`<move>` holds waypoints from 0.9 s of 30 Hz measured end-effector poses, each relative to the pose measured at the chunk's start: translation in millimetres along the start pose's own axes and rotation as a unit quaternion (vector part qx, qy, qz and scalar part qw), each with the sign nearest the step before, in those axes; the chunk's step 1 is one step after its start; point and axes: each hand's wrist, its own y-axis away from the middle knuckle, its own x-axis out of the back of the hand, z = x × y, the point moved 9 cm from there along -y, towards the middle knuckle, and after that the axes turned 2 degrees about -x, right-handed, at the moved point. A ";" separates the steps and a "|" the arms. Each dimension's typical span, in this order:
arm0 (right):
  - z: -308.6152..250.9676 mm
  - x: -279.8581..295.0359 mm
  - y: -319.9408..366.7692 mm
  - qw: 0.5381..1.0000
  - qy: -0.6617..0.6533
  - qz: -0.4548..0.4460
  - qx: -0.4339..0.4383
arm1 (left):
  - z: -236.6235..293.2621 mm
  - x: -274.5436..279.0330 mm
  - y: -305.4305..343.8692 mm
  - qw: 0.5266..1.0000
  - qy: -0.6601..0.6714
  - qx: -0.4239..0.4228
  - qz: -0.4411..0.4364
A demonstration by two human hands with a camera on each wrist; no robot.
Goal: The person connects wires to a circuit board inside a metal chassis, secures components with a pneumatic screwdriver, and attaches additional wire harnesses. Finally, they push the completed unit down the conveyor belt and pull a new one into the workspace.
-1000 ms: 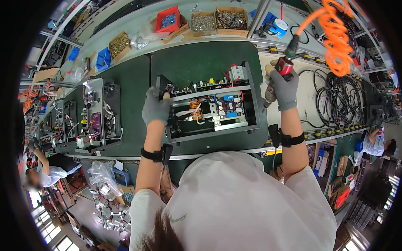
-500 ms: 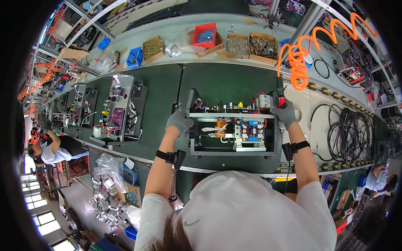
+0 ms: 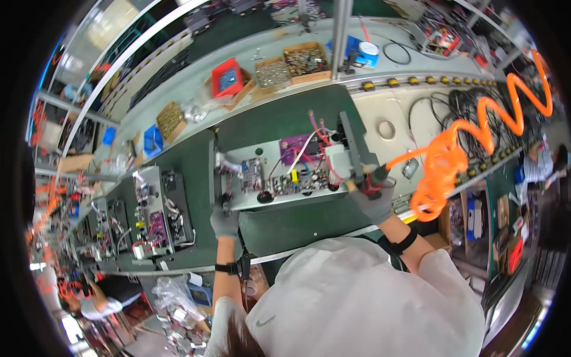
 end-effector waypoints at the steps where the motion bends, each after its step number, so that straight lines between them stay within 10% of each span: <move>1: -4.7 -2.2 8.7 0.998 0.046 -0.029 0.035 | -1.6 -1.1 6.6 0.999 -0.017 0.022 -0.028; 5: 34.5 15.7 41.0 0.993 0.073 -0.084 -0.048 | -9.2 -21.5 24.8 0.966 0.243 0.064 -0.053; 7: 42.0 28.5 49.2 0.989 0.121 -0.074 -0.031 | -0.1 -27.1 22.1 0.991 0.044 0.026 -0.126; 15: 59.2 98.2 76.8 0.991 0.027 0.098 -0.086 | 71.3 -61.1 29.6 0.969 0.062 -0.059 -0.232; 19: 66.4 140.9 99.5 0.972 0.058 0.190 -0.122 | 107.2 -132.0 40.7 0.906 -0.180 -0.111 -0.367; 23: 56.0 162.0 113.1 0.959 0.143 0.219 -0.111 | 213.2 -198.4 77.0 0.845 -0.148 -0.417 -0.301; 27: 48.3 165.0 121.3 0.965 0.125 0.211 -0.097 | 277.1 -253.7 96.9 0.809 0.100 -0.268 -0.514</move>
